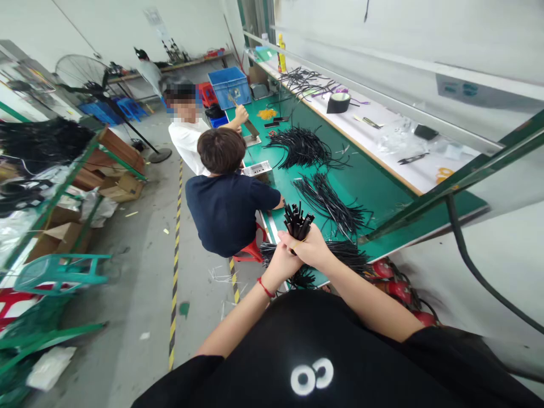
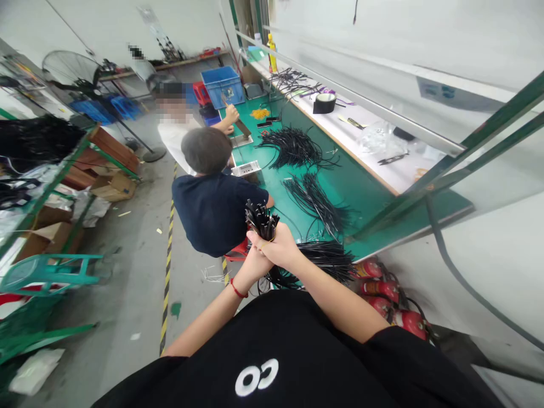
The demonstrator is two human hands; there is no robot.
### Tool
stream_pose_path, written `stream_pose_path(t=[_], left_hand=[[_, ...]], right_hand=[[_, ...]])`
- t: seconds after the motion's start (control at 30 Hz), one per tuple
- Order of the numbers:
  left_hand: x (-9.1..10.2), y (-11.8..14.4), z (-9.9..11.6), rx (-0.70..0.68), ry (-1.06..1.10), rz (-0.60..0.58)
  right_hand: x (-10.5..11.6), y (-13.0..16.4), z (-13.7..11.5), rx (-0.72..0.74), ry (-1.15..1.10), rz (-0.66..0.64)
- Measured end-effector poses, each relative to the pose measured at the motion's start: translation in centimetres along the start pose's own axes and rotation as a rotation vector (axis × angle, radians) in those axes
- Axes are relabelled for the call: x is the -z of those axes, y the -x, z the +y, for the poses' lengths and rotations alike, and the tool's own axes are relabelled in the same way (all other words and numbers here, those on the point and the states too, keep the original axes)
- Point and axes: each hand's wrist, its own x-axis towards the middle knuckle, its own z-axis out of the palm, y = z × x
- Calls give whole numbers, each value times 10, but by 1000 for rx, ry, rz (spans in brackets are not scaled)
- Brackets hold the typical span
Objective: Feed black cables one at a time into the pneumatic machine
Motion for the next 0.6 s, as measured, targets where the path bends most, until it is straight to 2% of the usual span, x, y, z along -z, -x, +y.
stream_pose_path(t=[0.07,0.13,0.2,0.27,0.33,0.43,0.5,0.6], left_hand=[[19,1,1,-41,9,-180],[41,2,6,-75,23,-265],[60,1,21,-160,85,-208],[69,-1,44,-348,171,-61],[68,-5,72,-494,63,-7],[58,-12,100,-586,-394,-73],[52,-15,104,-581,-573,-50],[47,-13,93,-555,-630,-23]], right_hand=[[4,2,-2,35,39,33],[8,3,-4,75,77,51],[11,4,-5,106,105,14],[10,5,-4,103,138,-70],[5,8,-2,84,190,-174],[-1,12,3,89,248,-260],[-4,14,7,77,281,-274],[-9,16,12,66,522,-222]])
